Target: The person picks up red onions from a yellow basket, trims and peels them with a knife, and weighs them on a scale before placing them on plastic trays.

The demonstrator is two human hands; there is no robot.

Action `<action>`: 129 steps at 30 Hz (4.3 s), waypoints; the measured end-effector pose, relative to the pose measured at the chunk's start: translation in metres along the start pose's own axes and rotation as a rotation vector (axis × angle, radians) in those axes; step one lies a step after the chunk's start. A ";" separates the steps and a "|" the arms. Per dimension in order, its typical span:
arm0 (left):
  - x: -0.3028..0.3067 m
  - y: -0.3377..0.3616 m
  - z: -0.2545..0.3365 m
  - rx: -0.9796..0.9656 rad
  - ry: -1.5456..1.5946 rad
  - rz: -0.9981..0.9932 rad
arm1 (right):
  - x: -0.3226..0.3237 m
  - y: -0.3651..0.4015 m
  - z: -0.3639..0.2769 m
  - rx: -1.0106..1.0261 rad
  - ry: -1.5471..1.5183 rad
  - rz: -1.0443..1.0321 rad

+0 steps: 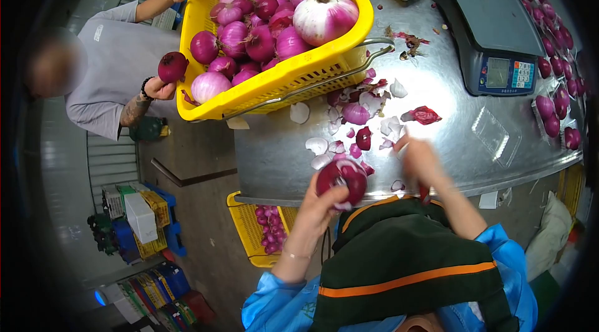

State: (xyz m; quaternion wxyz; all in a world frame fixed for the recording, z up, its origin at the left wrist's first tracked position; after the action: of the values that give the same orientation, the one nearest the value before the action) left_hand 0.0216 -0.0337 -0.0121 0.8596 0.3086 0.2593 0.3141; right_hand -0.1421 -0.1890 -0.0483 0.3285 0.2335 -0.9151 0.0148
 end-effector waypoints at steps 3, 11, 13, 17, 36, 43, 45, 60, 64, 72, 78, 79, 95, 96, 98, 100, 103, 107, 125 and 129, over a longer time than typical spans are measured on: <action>-0.004 0.024 -0.025 0.171 0.143 -0.054 | 0.069 -0.021 -0.009 -0.113 -0.223 0.159; -0.011 0.017 0.007 -0.051 0.294 0.032 | 0.033 0.030 -0.066 0.532 -0.090 -0.023; -0.013 0.020 0.012 -0.103 0.292 0.039 | 0.033 0.028 -0.068 0.575 -0.003 -0.048; -0.022 0.025 0.020 -0.217 0.264 0.059 | 0.036 0.026 -0.069 0.648 0.062 -0.003; -0.030 0.018 0.007 -0.287 0.001 0.069 | 0.032 0.013 -0.077 0.267 -0.334 -0.016; -0.030 0.019 0.026 -0.491 -0.018 0.074 | 0.030 0.033 -0.120 0.610 -0.203 -0.221; -0.028 0.022 0.025 -0.421 0.035 0.105 | 0.031 0.035 -0.121 0.648 -0.274 -0.220; -0.023 0.001 -0.021 0.034 0.584 -0.020 | 0.004 0.027 -0.032 -0.195 -0.594 -0.120; -0.038 0.011 -0.013 0.046 0.691 -0.185 | -0.013 0.023 -0.018 -0.350 -0.681 -0.241; -0.040 0.002 -0.039 0.148 0.799 -0.270 | -0.002 0.015 -0.036 -0.361 -0.709 -0.213; -0.046 0.021 -0.024 0.118 0.759 -0.286 | 0.021 0.027 -0.068 -0.328 -0.562 -0.145; -0.047 0.021 -0.025 0.137 0.764 -0.300 | 0.021 0.027 -0.062 -0.384 -0.646 -0.166; -0.045 0.014 -0.011 0.071 0.660 -0.249 | 0.021 0.025 -0.058 -0.321 -0.538 -0.334; -0.048 0.019 0.001 -0.010 0.597 -0.263 | 0.022 0.024 -0.060 -0.262 -0.502 -0.304; -0.050 0.026 0.017 -0.140 0.498 -0.306 | 0.026 0.026 -0.069 -0.229 -0.475 -0.304; -0.050 0.025 0.016 -0.139 0.490 -0.320 | 0.028 0.025 -0.071 -0.202 -0.431 -0.322; -0.041 0.021 0.006 -0.124 0.524 -0.272 | 0.027 0.027 -0.072 -0.181 -0.392 -0.300; -0.035 0.011 -0.024 0.134 0.784 -0.302 | 0.021 0.027 -0.061 -0.200 -0.376 -0.368; -0.041 0.038 0.043 -0.130 0.357 -0.360 | 0.055 0.004 -0.061 0.127 -0.355 0.017; -0.033 0.036 0.042 -0.217 0.264 -0.118 | 0.052 0.027 -0.078 0.140 -0.411 -0.240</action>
State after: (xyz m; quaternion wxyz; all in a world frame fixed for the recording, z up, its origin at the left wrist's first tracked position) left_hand 0.0123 -0.0500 0.0494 0.8633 0.1543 0.3518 0.3272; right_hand -0.1423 -0.1723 0.0480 0.1178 0.3608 -0.9251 -0.0085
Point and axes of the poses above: each hand's wrist, its own y-axis away from the middle knuckle, its own x-axis out of the back of the hand, z = x × y, the point moved 7 cm from there along -y, towards the middle knuckle, and after that the axes turned 14 degrees about z, right-handed, at the moved point
